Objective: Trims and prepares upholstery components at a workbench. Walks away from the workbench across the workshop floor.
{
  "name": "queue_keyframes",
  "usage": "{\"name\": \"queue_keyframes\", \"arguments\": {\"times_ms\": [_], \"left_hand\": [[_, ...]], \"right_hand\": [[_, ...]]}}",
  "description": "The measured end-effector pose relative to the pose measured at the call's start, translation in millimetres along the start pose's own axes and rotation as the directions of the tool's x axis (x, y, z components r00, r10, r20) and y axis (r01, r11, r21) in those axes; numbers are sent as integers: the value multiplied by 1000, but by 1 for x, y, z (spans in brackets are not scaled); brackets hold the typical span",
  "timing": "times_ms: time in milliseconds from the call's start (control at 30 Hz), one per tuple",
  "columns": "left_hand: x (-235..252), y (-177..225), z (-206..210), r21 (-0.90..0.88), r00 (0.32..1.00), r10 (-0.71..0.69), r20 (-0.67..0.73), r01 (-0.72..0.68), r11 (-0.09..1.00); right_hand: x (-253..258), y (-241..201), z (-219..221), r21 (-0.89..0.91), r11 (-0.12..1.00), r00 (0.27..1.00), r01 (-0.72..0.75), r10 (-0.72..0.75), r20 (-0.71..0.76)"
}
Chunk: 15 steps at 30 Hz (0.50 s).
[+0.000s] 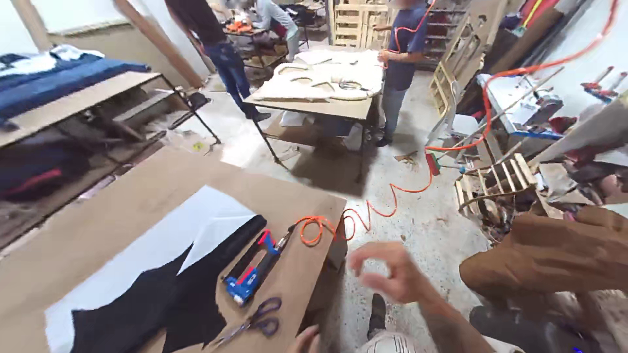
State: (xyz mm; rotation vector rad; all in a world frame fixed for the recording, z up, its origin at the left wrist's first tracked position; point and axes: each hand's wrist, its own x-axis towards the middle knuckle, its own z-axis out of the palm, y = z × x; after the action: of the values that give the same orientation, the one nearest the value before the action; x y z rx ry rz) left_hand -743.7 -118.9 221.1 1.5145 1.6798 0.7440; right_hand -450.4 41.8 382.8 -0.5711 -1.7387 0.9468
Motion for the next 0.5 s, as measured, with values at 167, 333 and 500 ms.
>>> {"name": "queue_keyframes", "arguments": {"times_ms": [167, 333, 500], "left_hand": [[140, 192, 153, -303, 595, 518, 615, -429, 851], [246, 356, 252, -417, 361, 614, 702, -490, 765], [377, 382, 257, -267, 681, 652, 333, -595, 758]], "right_hand": [[-32, -72, -182, 360, 930, 955, 73, 39, -294], [-54, -78, -237, 433, 872, 918, 229, -45, -394], [-50, -20, -293, 445, 886, 873, 130, 110, -475]]}}
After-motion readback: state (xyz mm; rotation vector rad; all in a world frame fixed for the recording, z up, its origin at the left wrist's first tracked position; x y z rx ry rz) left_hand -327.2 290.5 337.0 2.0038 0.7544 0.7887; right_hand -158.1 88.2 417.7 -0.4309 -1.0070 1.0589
